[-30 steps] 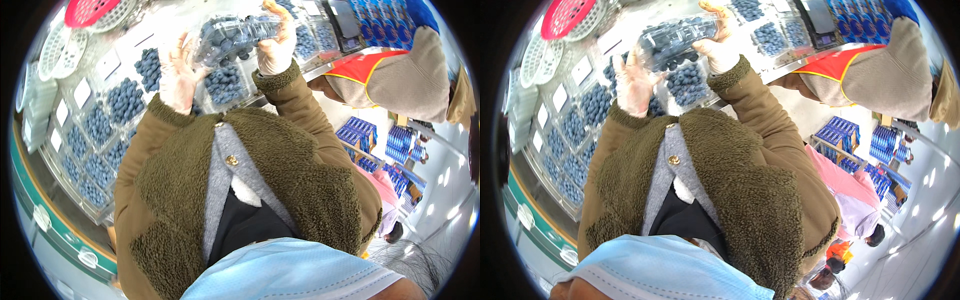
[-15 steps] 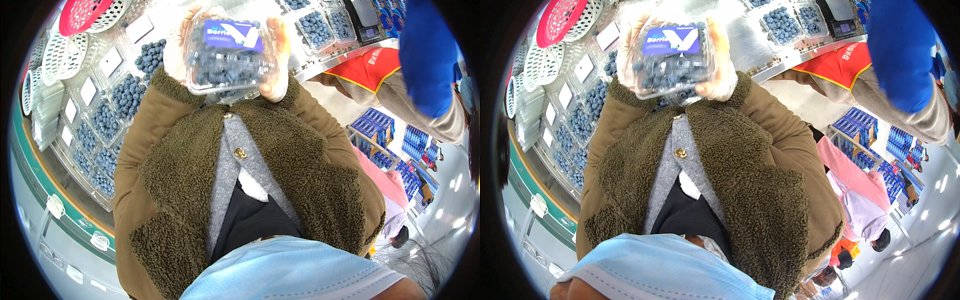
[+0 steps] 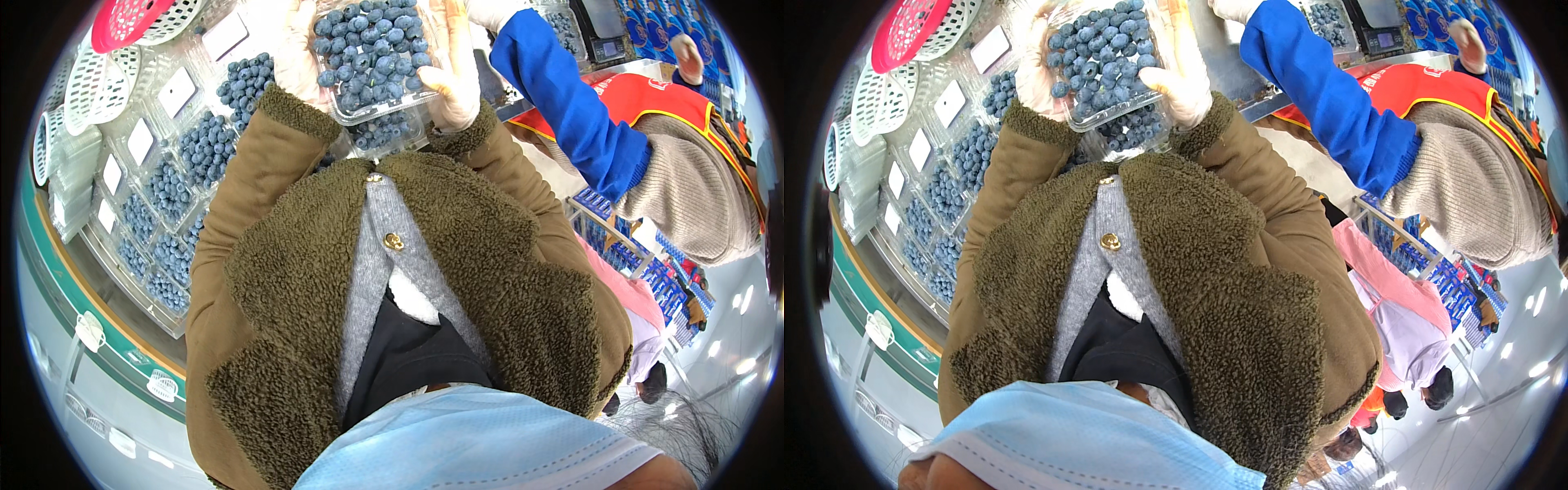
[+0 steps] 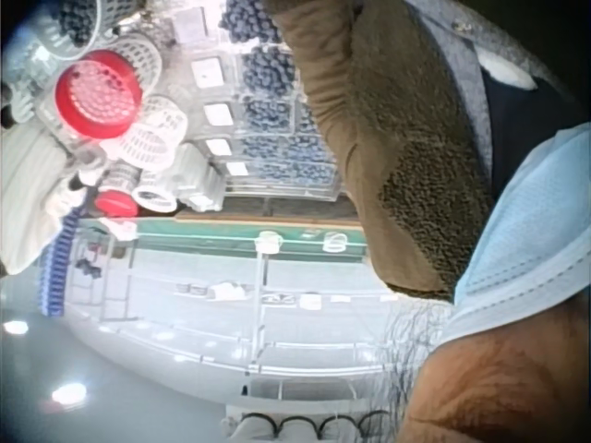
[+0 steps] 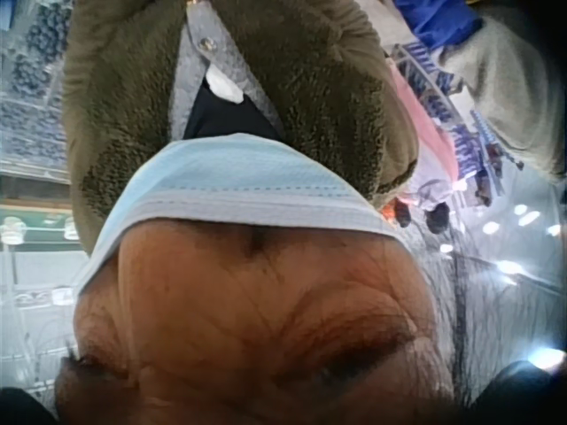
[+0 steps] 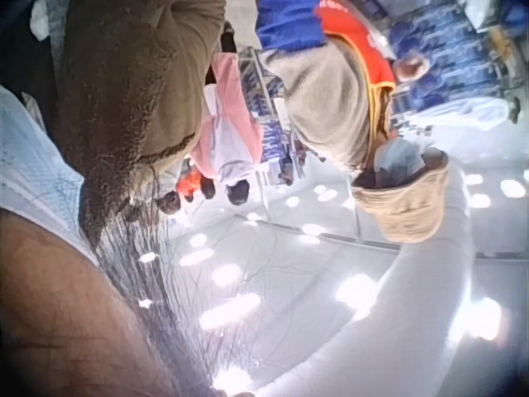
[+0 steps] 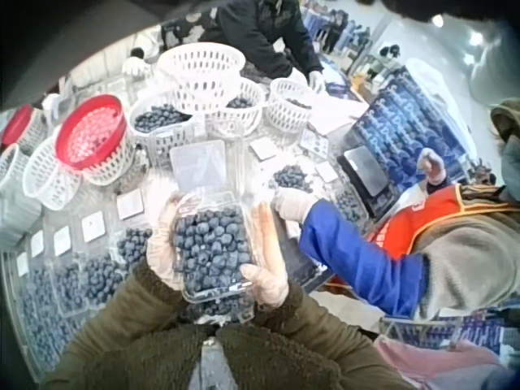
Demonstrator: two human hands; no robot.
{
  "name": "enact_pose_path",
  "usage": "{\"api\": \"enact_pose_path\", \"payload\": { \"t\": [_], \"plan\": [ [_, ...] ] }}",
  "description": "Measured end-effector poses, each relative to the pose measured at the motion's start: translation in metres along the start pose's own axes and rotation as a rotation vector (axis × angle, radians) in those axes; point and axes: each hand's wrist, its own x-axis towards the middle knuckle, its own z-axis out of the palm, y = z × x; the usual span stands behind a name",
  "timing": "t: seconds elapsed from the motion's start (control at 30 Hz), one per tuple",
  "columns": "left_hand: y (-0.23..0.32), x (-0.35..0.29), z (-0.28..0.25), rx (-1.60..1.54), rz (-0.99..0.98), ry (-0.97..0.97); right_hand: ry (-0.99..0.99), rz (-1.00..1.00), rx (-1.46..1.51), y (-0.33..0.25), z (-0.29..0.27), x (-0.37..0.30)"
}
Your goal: The person picks blueberries from a large bin and places them into clear plastic clamshell containers. They repeatedly fill containers, close the lids, and set them aside on the counter. The person wears gloves and a face mask while working at a produce station.
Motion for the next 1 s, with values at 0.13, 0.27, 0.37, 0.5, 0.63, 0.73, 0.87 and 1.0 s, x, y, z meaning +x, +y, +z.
{"api": "enact_pose_path", "payload": {
  "t": [0.13, 0.27, 0.37, 0.5, 0.63, 0.73, 0.87, 1.0],
  "plan": [
    [0.001, 0.002, -0.015, 0.098, 0.161, 0.13, 0.039, 0.068, 0.092, 0.006, 0.0, 0.001],
    [0.01, 0.012, -0.034, 0.843, 0.367, 0.521, 0.221, 0.224, 0.095, 0.007, 0.001, -0.001],
    [-0.005, 0.029, -0.044, 0.485, 0.375, 0.4, 0.401, 0.382, 0.007, 0.007, -0.012, -0.001],
    [-0.026, 0.065, -0.046, 0.484, 0.324, 0.487, 0.486, 0.443, -0.049, 0.007, -0.043, -0.001],
    [-0.036, 0.106, -0.048, 0.43, 0.252, 0.479, 0.545, 0.341, -0.079, 0.006, -0.083, 0.009],
    [-0.037, 0.152, -0.05, 0.531, 0.205, 0.465, 0.533, 0.283, -0.251, 0.007, -0.133, 0.033],
    [-0.03, 0.217, -0.062, 0.369, 0.124, 0.195, 0.413, 0.254, -0.193, 0.023, -0.228, 0.085],
    [-0.025, 0.245, -0.077, 0.287, -0.028, 0.092, 0.417, 0.293, -0.38, 0.034, -0.3, 0.113]
  ]
}}
